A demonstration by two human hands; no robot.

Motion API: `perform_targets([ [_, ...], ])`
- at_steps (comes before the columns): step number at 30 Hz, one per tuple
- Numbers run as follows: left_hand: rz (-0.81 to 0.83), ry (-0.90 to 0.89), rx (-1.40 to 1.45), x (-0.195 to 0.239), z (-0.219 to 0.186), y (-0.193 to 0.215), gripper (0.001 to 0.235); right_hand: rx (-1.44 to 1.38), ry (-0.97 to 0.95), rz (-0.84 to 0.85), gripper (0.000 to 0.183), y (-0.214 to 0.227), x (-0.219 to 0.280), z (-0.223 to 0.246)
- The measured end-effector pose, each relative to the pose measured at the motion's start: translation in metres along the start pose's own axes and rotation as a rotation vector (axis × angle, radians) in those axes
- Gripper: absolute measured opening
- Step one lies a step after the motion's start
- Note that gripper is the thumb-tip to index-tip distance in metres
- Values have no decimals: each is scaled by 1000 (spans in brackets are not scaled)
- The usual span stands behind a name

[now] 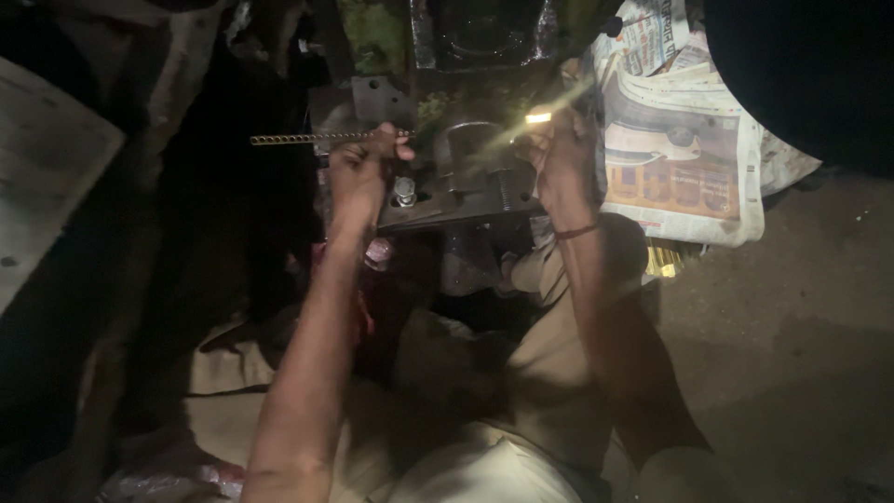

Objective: The person feeds a long, perforated metal strip into a manual punch press machine by hand and operates the lever to process it.

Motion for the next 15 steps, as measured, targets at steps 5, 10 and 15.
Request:
perform_targets([
  [5, 31, -20, 67, -10, 14, 0, 25, 75, -19, -31, 25, 0, 2, 3],
  [10, 53, -120, 71, -15, 17, -3, 22, 58, -14, 26, 29, 5, -5, -3],
  [15, 18, 81, 35, -4, 5, 0, 32, 62, -29, -137, 20, 9, -13, -13],
])
Point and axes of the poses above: each hand's wrist, its own x-axis away from the middle knuckle, its own y-axis out of the back of the hand, z = x × y, the point moved 2 cm from there along -x, towards the middle knuckle, and after that the axes turned 2 degrees about -z, right-handed, at the moved point
